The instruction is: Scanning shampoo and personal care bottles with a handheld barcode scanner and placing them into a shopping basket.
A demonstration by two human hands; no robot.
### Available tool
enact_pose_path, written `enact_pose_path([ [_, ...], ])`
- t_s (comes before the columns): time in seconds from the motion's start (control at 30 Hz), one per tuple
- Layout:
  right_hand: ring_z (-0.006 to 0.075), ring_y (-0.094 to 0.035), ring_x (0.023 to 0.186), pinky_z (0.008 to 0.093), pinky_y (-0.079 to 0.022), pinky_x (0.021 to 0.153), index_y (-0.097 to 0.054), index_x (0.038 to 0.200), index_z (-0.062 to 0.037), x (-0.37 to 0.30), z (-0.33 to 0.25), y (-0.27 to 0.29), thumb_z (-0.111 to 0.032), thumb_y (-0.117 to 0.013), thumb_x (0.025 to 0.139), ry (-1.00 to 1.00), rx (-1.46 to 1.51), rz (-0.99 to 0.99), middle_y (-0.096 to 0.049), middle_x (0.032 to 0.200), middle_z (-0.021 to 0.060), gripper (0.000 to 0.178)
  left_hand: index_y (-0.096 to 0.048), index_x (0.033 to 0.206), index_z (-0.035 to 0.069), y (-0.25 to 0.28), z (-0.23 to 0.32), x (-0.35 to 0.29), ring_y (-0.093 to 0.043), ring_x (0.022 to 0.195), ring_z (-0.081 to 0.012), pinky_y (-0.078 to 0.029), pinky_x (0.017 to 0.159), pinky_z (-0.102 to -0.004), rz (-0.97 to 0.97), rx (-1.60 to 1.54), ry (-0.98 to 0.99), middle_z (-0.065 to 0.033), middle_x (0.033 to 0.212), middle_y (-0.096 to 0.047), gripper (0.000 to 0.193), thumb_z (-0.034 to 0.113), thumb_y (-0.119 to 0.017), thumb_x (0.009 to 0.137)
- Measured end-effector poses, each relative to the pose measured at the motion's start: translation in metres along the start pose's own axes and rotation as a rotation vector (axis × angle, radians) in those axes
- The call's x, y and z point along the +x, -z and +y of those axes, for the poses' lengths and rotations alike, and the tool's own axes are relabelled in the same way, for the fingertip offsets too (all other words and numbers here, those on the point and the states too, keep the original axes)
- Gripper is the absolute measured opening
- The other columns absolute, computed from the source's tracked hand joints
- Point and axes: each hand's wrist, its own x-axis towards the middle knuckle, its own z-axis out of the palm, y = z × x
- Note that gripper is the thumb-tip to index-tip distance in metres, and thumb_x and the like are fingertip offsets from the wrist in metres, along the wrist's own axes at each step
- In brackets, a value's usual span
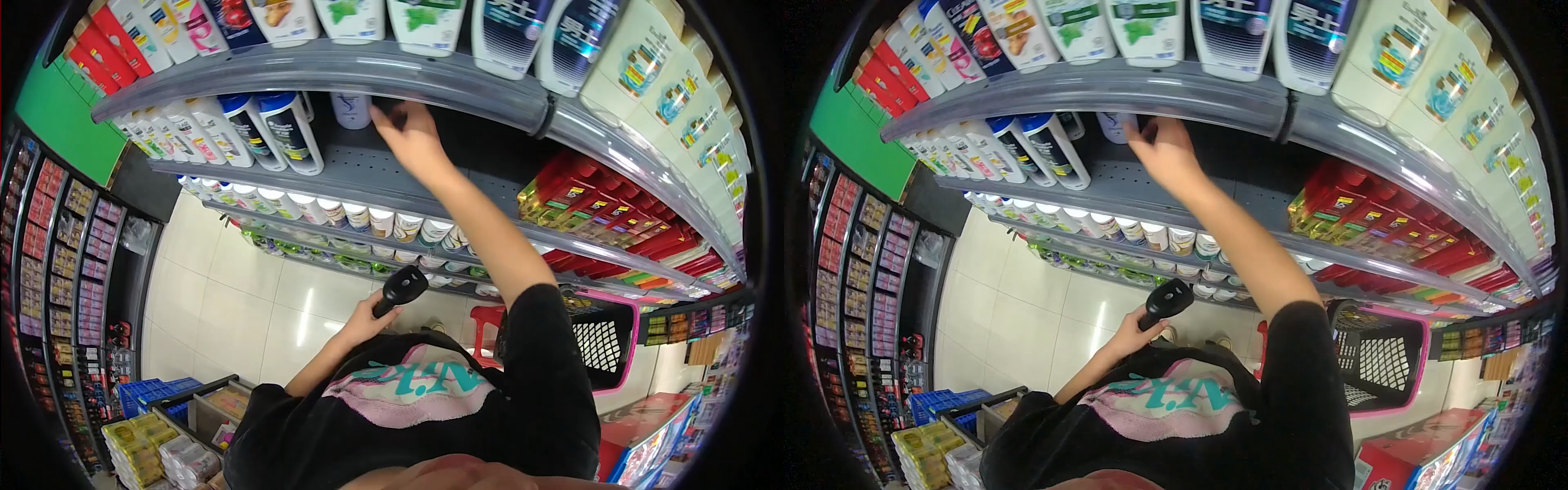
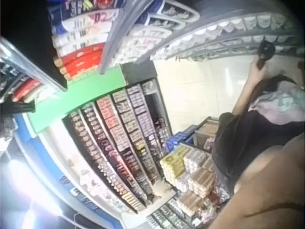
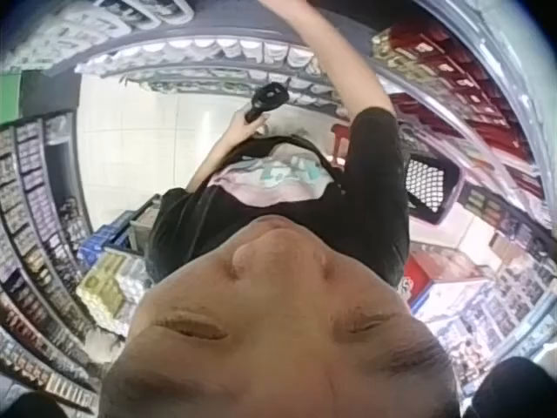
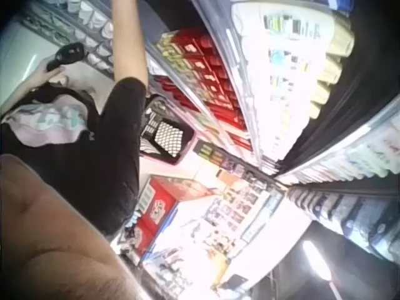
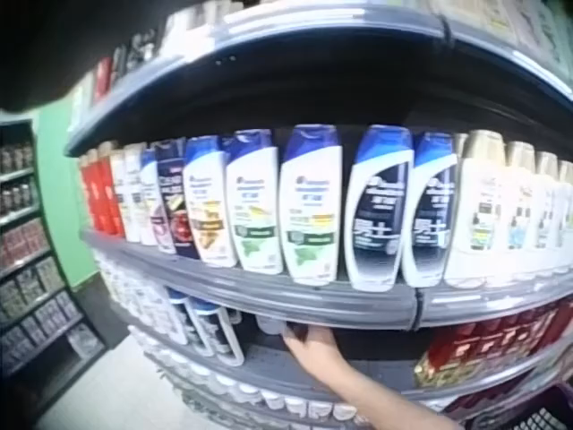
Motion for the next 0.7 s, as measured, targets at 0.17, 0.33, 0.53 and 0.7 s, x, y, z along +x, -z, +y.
enact_pose_path([
  [0.17, 0.0302, -0.063, 0.108, 0.0397, -0.049, 0.094, -0.063, 0.121, -0.0037, 0.07, 0.019, -0.03, -0.033, -0.074, 0.088, 0.707, -0.347, 0.192, -0.066, 0.118, 0.0148, 0.046, -0.061, 0.121, 0.002, 0.04, -0.01, -0.027, -0.059, 0.089, -0.0106, -0.048, 0.083, -0.0277, 0.162, -0.055, -0.023, -0.0048, 0.095, -0.068, 0.038, 0.02, -0.073, 0.09],
  [0.33, 0.0306, -0.062, 0.11, 0.04, -0.049, 0.095, -0.063, 0.121, -0.0041, 0.079, 0.014, -0.038, -0.034, -0.074, 0.087, 0.7, -0.315, 0.146, -0.067, 0.118, 0.0145, 0.047, -0.063, 0.12, 0.002, 0.049, -0.022, -0.039, -0.059, 0.094, -0.011, -0.048, 0.086, -0.0284, 0.207, -0.078, -0.012, -0.0056, 0.1, -0.069, 0.037, 0.02, -0.074, 0.09],
  [0.53, 0.0311, -0.062, 0.113, 0.0404, -0.048, 0.096, -0.063, 0.121, -0.0046, 0.071, -0.003, -0.028, -0.036, -0.075, 0.087, 0.661, -0.318, 0.14, -0.067, 0.118, 0.0142, 0.048, -0.063, 0.121, 0.002, 0.05, -0.023, -0.039, -0.059, 0.095, -0.0115, -0.048, 0.087, -0.0286, 0.191, -0.093, -0.014, -0.0062, 0.101, -0.069, 0.038, 0.021, -0.074, 0.09],
  [0.7, 0.0248, -0.068, 0.102, 0.0329, -0.054, 0.086, -0.066, 0.119, -0.0074, -0.018, -0.045, -0.003, -0.026, -0.082, 0.08, 0.132, -0.305, -0.128, -0.068, 0.118, 0.0132, 0.046, -0.063, 0.121, 0.002, 0.043, -0.018, -0.035, -0.058, 0.093, -0.0115, -0.048, 0.085, -0.0284, 0.154, -0.05, -0.02, -0.006, 0.1, -0.069, 0.038, 0.021, -0.074, 0.09],
])
